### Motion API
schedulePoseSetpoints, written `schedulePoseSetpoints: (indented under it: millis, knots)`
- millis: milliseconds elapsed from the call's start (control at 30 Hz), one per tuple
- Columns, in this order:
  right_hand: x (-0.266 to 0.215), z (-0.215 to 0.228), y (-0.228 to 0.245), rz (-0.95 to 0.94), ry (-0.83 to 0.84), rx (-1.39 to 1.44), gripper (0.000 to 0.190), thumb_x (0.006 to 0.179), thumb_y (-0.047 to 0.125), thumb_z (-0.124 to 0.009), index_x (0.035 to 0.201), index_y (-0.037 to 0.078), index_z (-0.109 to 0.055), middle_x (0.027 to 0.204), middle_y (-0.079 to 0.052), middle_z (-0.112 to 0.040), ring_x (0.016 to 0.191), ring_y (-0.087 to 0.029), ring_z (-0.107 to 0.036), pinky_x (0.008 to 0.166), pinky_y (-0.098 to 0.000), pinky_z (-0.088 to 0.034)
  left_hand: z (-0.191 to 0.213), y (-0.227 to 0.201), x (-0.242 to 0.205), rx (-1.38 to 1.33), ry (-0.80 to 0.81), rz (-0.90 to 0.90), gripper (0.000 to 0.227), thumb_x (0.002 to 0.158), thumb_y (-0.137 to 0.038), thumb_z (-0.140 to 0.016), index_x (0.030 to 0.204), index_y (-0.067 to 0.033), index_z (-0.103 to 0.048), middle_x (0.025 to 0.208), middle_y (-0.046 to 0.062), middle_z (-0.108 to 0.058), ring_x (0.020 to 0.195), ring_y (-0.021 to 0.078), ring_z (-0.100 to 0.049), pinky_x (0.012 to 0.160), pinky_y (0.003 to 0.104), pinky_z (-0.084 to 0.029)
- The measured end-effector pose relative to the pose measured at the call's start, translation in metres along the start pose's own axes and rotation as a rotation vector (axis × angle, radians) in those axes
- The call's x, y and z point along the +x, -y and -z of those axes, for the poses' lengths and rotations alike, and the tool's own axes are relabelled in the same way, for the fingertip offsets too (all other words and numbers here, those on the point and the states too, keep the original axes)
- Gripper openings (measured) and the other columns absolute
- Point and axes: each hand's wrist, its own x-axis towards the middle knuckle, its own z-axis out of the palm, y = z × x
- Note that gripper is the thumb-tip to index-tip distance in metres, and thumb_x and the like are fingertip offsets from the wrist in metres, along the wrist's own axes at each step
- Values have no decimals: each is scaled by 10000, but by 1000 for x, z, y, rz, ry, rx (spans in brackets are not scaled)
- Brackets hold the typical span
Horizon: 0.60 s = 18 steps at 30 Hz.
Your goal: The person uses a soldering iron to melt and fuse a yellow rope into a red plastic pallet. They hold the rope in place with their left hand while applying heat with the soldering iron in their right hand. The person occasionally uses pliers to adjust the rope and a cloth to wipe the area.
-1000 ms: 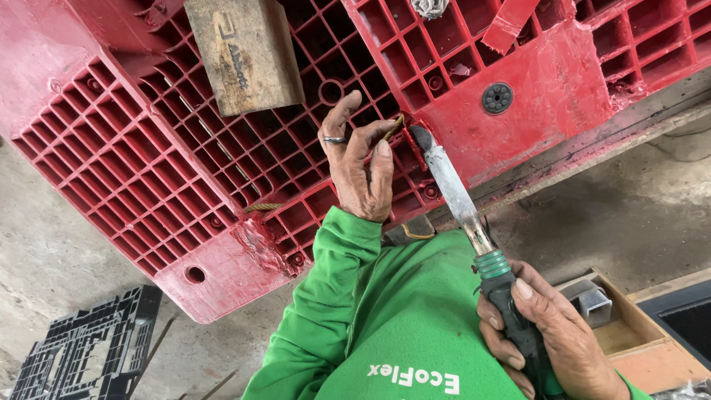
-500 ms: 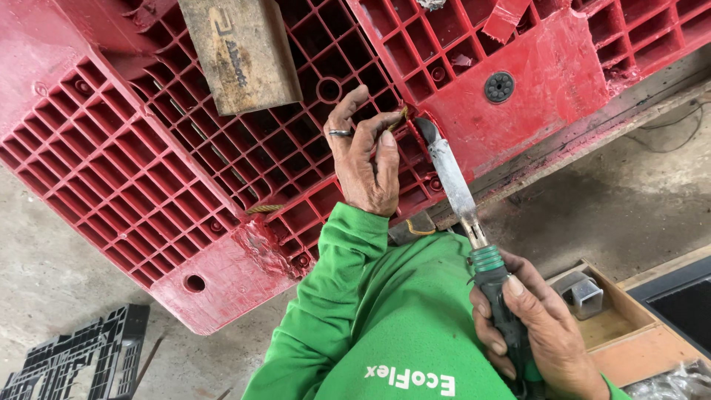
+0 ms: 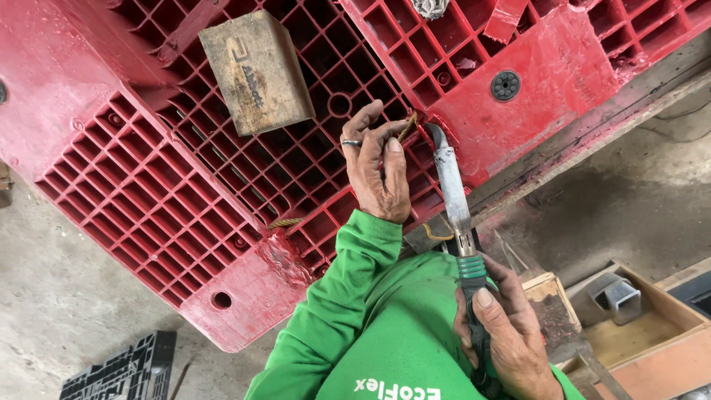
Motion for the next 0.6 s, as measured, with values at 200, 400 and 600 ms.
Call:
schedulePoseSetpoints:
  millis: [200, 400, 600]
  knots:
    - [0, -10, -7, 54, -19, -17, 686, 949, 297, -590, 1536, 37, -347, 965, -117, -597, 584, -139, -576, 374, -258, -451, 2, 1, 0, -13, 22, -12, 254, 1026, -99, -510, 1186, -50, -702, 1445, 157, -520, 1330, 274, -510, 1241, 440, -404]
    - [0, -18, -12, 22, -115, -84, 680, 931, 246, -602, 1535, 32, -374, 991, -115, -603, 604, -142, -579, 405, -257, -449, 2, -2, 3, -39, 27, 19, 251, 1053, -140, -513, 1192, -51, -702, 1436, 159, -509, 1368, 282, -511, 1226, 445, -418]
    - [0, -20, -26, 148, -102, -11, 677, 948, 191, -636, 1535, -15, -371, 1056, -124, -594, 736, -131, -565, 608, -270, -497, 1, -1, 2, -55, 13, 38, 269, 1058, -169, -499, 1177, -36, -701, 1443, 162, -500, 1372, 287, -511, 1218, 451, -442]
